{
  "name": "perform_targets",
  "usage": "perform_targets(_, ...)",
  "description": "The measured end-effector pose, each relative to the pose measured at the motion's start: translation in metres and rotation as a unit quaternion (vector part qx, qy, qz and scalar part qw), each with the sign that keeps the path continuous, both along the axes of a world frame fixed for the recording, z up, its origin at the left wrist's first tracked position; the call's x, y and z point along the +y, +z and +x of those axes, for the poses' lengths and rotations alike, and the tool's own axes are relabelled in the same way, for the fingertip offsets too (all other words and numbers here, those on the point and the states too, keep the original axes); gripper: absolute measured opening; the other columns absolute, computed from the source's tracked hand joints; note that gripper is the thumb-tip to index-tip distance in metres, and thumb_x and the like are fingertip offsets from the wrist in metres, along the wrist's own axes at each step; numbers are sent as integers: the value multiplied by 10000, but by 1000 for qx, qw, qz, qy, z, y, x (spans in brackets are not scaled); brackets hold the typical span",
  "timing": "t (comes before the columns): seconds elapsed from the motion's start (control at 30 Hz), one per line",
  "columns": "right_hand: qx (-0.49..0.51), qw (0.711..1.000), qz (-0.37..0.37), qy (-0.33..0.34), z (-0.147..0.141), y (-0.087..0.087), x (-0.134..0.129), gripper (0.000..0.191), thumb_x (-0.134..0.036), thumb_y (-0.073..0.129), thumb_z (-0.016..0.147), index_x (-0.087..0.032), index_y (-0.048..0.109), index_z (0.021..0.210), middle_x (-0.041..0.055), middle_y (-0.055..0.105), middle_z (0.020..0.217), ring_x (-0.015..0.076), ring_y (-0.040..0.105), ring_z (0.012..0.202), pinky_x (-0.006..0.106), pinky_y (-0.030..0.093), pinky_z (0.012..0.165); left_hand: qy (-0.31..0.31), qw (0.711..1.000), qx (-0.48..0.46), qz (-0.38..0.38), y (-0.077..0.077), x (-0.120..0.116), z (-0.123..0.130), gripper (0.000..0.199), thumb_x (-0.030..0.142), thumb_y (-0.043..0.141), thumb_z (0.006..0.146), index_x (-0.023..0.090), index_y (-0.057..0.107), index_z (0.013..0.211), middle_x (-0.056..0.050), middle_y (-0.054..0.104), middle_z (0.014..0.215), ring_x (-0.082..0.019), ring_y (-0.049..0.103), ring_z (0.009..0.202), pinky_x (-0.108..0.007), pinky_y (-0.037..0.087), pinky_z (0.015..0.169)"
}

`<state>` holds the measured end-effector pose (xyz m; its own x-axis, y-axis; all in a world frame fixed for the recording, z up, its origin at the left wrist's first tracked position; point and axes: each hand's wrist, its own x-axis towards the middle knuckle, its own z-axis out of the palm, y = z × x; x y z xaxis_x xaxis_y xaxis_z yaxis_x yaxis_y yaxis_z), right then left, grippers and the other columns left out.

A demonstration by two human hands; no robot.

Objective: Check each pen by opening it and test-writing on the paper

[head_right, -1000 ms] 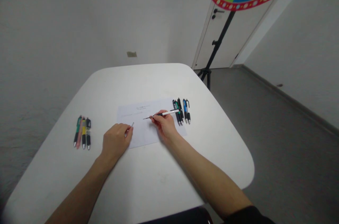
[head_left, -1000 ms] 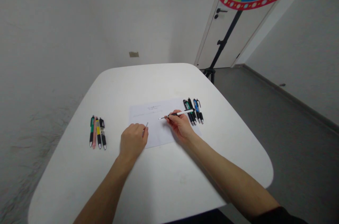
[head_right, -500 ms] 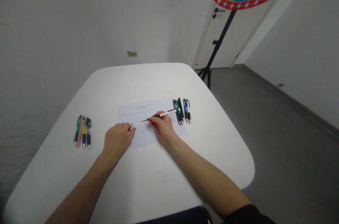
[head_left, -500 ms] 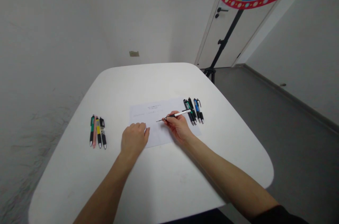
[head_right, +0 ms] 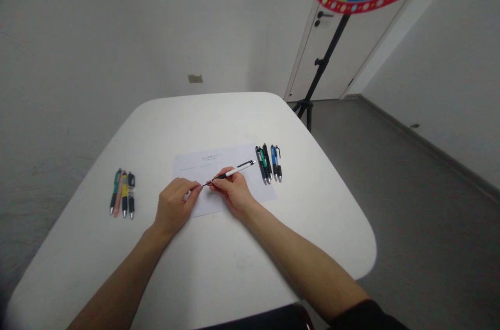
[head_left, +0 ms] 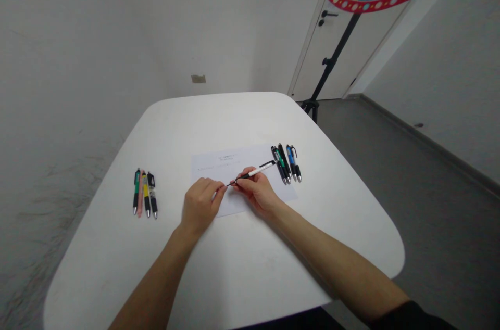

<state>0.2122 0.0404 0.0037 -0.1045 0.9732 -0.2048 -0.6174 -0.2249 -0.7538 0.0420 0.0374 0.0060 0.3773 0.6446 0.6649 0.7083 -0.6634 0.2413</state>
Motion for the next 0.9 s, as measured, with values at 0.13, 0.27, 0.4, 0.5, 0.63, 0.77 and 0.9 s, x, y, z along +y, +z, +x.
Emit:
perform_targets(0.13,9,1000,-4,3,2,-1,2,346,-168,831,558,-206,559,767,-42,674,675,120,680,692,248,551,718,-18,999,33,12,2,1,-1,218,226,501,966,177,618,789,-30,654,710,-169,563,681,-294,442,655)
perform_targets(0.27,19,998,-14,-65,13,-1,10,331,-145,824,572,-215,565,767,-34,678,704,148,705,756,255,578,700,15,999,30,40,8,2,-14,200,194,510,950,177,607,777,-30,638,689,-171,550,668,-299,422,638)
perform_targets(0.4,30,988,-57,-138,25,-3,18,355,-98,824,550,-222,552,742,-43,660,678,144,706,738,248,591,673,92,990,32,98,14,3,-27,180,174,538,917,170,600,748,-32,603,645,-180,520,638,-317,391,618)
perform_targets(0.5,27,991,-46,-125,24,-4,17,344,-114,822,566,-221,557,758,-41,664,692,148,709,747,262,595,685,97,984,97,111,14,0,-22,222,178,547,895,187,579,675,-28,582,607,-187,516,617,-328,367,599)
perform_targets(0.63,14,994,-26,-108,18,-3,13,343,-135,814,573,-216,553,781,-41,664,697,138,701,726,260,582,697,126,969,190,92,7,-6,-3,242,167,550,860,197,566,620,-39,579,587,-208,534,608,-352,333,588)
perform_targets(0.77,1,996,-21,-90,16,-3,11,332,-155,800,592,-212,542,793,-27,662,687,142,694,700,260,566,681,128,961,237,61,-3,-8,9,235,168,547,852,191,588,622,-60,612,594,-224,564,607,-361,320,589)
perform_targets(0.9,-1,997,-29,-75,14,-3,11,324,-175,791,602,-215,545,808,-37,649,665,151,693,666,264,555,637,118,959,255,19,-8,-9,12,256,206,537,885,180,619,644,-75,638,613,-232,592,626,-360,327,596)
